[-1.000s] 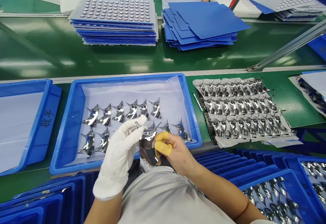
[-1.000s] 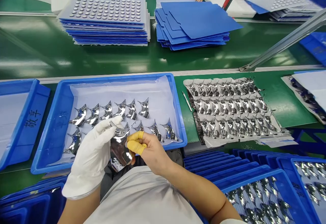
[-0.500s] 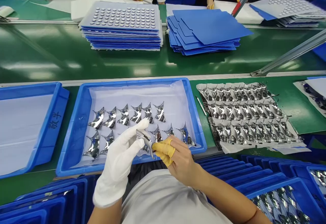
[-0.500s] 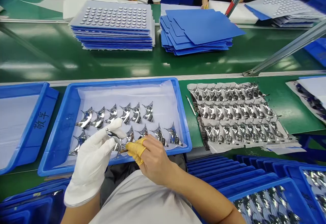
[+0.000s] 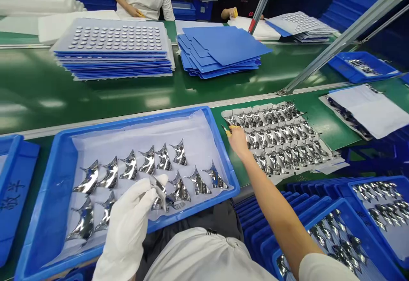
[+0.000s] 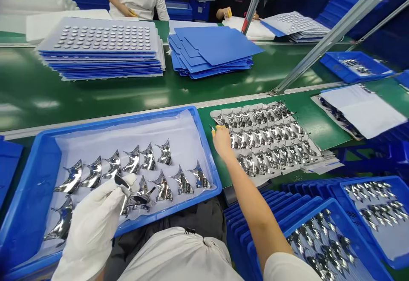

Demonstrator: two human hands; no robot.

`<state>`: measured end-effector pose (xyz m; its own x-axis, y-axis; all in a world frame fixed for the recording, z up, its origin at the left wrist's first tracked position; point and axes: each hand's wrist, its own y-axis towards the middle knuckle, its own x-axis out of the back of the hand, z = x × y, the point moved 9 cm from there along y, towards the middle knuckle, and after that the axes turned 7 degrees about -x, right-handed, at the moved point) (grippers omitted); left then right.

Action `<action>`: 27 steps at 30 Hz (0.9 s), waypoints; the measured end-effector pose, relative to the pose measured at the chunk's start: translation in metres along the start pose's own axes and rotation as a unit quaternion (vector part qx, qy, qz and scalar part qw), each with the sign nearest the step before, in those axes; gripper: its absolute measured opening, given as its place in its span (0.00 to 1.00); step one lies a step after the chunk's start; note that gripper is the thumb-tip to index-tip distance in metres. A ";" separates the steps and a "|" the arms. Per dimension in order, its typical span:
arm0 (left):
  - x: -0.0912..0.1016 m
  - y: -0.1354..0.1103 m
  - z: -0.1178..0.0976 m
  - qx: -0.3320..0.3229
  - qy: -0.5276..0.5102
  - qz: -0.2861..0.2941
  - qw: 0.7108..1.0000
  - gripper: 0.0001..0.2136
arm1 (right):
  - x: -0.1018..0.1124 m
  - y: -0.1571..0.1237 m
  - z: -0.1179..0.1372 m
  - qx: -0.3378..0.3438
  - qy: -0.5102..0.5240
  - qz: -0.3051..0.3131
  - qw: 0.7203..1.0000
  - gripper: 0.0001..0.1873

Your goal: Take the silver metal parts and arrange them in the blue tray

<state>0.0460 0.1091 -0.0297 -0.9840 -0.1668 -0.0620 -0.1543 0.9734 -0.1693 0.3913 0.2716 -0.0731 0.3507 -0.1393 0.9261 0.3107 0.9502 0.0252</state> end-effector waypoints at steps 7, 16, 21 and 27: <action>-0.007 0.000 -0.012 -0.064 -0.003 0.011 0.998 0.09 | -0.045 0.008 -0.008 -0.004 -0.009 0.022 1.000 0.09; -0.009 -0.006 -0.016 -0.079 -0.036 0.014 0.996 0.07 | 0.042 -0.074 0.048 0.079 0.271 -0.011 0.959 0.15; -0.015 -0.008 -0.015 -0.050 -0.069 0.003 0.996 0.08 | 0.063 -0.164 0.117 0.210 0.469 0.147 0.845 0.14; -0.014 -0.013 -0.018 -0.056 -0.095 -0.014 0.994 0.08 | 0.067 -0.203 0.149 0.282 0.498 0.202 0.795 0.14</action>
<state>0.0605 0.1018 -0.0084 -0.9464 -0.2107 -0.2449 -0.2012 0.9775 -0.0633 0.2200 0.1105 0.0400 0.9339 0.3243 0.1506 -0.3519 0.9081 0.2268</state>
